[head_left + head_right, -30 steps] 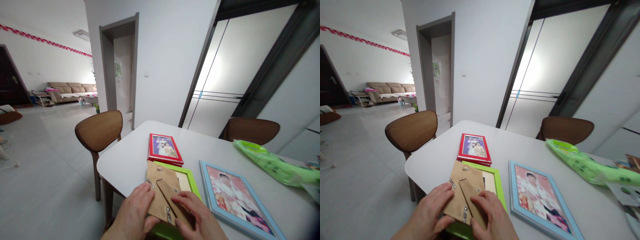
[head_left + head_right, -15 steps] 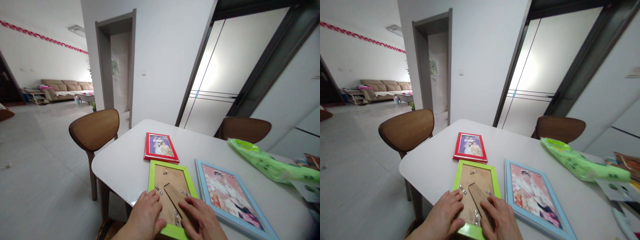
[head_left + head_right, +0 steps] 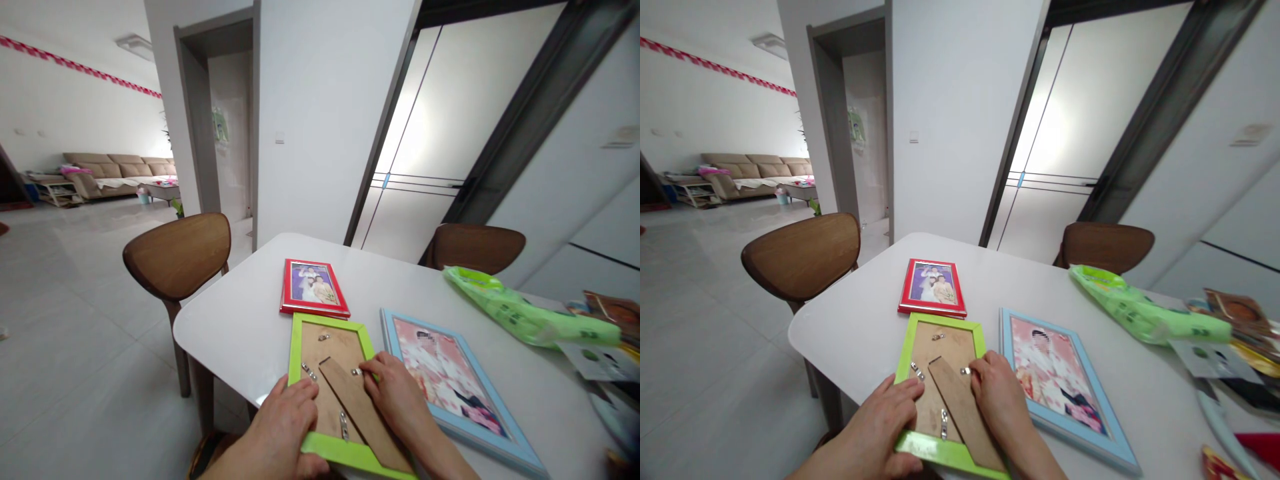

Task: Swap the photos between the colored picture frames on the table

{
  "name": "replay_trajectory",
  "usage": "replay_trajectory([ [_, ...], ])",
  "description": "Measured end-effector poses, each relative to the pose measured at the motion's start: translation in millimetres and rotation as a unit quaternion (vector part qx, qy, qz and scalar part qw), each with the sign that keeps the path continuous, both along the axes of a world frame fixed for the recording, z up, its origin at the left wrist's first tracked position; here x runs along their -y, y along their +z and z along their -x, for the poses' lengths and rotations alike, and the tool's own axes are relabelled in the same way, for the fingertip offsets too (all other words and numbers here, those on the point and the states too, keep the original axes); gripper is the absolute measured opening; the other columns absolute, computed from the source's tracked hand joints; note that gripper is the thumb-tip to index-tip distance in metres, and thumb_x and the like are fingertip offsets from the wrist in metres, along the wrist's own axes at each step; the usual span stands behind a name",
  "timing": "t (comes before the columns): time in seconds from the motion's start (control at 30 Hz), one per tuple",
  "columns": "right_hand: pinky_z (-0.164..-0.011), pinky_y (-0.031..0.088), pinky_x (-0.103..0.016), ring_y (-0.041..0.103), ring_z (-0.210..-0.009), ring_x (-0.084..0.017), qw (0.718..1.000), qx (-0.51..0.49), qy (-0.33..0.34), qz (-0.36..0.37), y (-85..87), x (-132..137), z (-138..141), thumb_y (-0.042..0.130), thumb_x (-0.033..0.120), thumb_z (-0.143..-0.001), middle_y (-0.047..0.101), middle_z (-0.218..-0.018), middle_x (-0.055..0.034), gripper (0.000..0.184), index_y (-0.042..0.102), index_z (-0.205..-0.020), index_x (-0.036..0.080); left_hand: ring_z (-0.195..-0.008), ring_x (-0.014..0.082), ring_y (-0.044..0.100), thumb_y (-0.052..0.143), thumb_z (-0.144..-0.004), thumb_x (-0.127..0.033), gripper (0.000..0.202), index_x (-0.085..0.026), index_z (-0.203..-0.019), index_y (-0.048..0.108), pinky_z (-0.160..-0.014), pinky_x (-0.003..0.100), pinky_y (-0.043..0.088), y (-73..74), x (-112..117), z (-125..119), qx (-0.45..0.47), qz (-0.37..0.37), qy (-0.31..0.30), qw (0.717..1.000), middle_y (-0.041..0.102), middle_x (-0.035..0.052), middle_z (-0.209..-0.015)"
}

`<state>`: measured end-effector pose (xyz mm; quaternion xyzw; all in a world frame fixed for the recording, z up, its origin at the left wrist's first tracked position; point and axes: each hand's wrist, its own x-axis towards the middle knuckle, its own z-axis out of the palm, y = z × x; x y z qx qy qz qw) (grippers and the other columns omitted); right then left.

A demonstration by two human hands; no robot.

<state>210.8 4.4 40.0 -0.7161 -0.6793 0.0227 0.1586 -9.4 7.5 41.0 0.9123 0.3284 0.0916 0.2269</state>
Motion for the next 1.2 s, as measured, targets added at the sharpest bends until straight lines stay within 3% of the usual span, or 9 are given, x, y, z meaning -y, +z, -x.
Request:
replay_trajectory([
  [0.17, -0.071, 0.038, -0.027, 0.049, -0.078, -0.017, 0.998, -0.016, 0.054, 0.003, -2.1, 4.1, -3.4, 0.037, 0.02, -0.077, 0.053, -0.078, -0.0066, 0.028, 0.064, -0.07, 0.017, -0.119, 0.0199, 0.033, 0.067, -0.06, -0.044, 0.042, -0.019, -0.091, 0.054, -0.1, 0.039, 0.014, -3.7, 1.8, -1.8, 0.007, -0.001, 0.021, 1.0, 0.042, 0.0085, -0.126],
  [0.43, -0.08, 0.037, -0.034, 0.048, -0.089, -0.02, 0.997, -0.017, 0.075, -0.031, -7.0, 20.5, -3.5, 0.035, 0.022, -0.079, 0.054, -0.093, -0.0108, 0.03, 0.063, -0.089, 0.015, -0.115, 0.0203, 0.037, 0.067, -0.06, -0.042, 0.04, -0.018, -0.09, 0.055, -0.099, 0.038, 0.019, 2.7, 3.3, -0.7, 0.012, -0.007, 0.022, 1.0, 0.044, 0.0092, -0.124],
  [0.53, -0.083, 0.036, -0.036, 0.046, -0.096, -0.021, 0.989, -0.032, 0.136, -0.047, -5.0, 34.1, 7.7, 0.037, 0.023, -0.079, 0.053, -0.101, -0.0098, 0.028, 0.06, -0.095, 0.019, -0.115, 0.02, 0.037, 0.067, -0.06, -0.041, 0.039, -0.018, -0.09, 0.055, -0.1, 0.037, 0.019, 4.2, 3.4, 1.7, 0.012, -0.007, 0.02, 1.0, 0.044, 0.0089, -0.125],
  [0.67, -0.079, 0.038, -0.035, 0.047, -0.092, -0.019, 0.971, -0.054, 0.234, -0.008, 2.7, 44.7, 23.7, 0.04, 0.023, -0.079, 0.054, -0.096, -0.0063, 0.024, 0.063, -0.087, 0.027, -0.117, 0.0203, 0.035, 0.067, -0.061, -0.042, 0.04, -0.018, -0.09, 0.055, -0.099, 0.039, 0.018, 3.7, 3.2, 3.2, 0.001, -0.004, 0.014, 1.0, 0.042, 0.0099, -0.126],
  [0.9, -0.07, 0.035, -0.031, 0.046, -0.08, -0.016, 0.971, -0.046, 0.234, 0.035, 10.4, 31.2, 35.4, 0.048, 0.021, -0.074, 0.054, -0.082, -0.0024, 0.02, 0.066, -0.073, 0.028, -0.115, 0.0206, 0.037, 0.069, -0.059, -0.039, 0.038, -0.017, -0.087, 0.055, -0.099, 0.037, 0.021, 3.6, 2.5, 3.2, 0.008, -0.015, 0.01, 1.0, 0.045, 0.0109, -0.123],
  [1.2, -0.073, 0.033, -0.033, 0.044, -0.085, -0.017, 0.958, -0.028, 0.278, 0.06, 20.1, 37.2, 35.1, 0.042, 0.005, -0.063, 0.052, -0.089, -0.0024, 0.039, 0.064, -0.083, 0.03, -0.117, 0.0208, 0.035, 0.067, -0.061, -0.041, 0.038, -0.017, -0.088, 0.055, -0.099, 0.036, 0.018, 1.9, 0.5, 6.5, 0.012, -0.002, 0.006, 1.0, 0.044, 0.0085, -0.125],
])
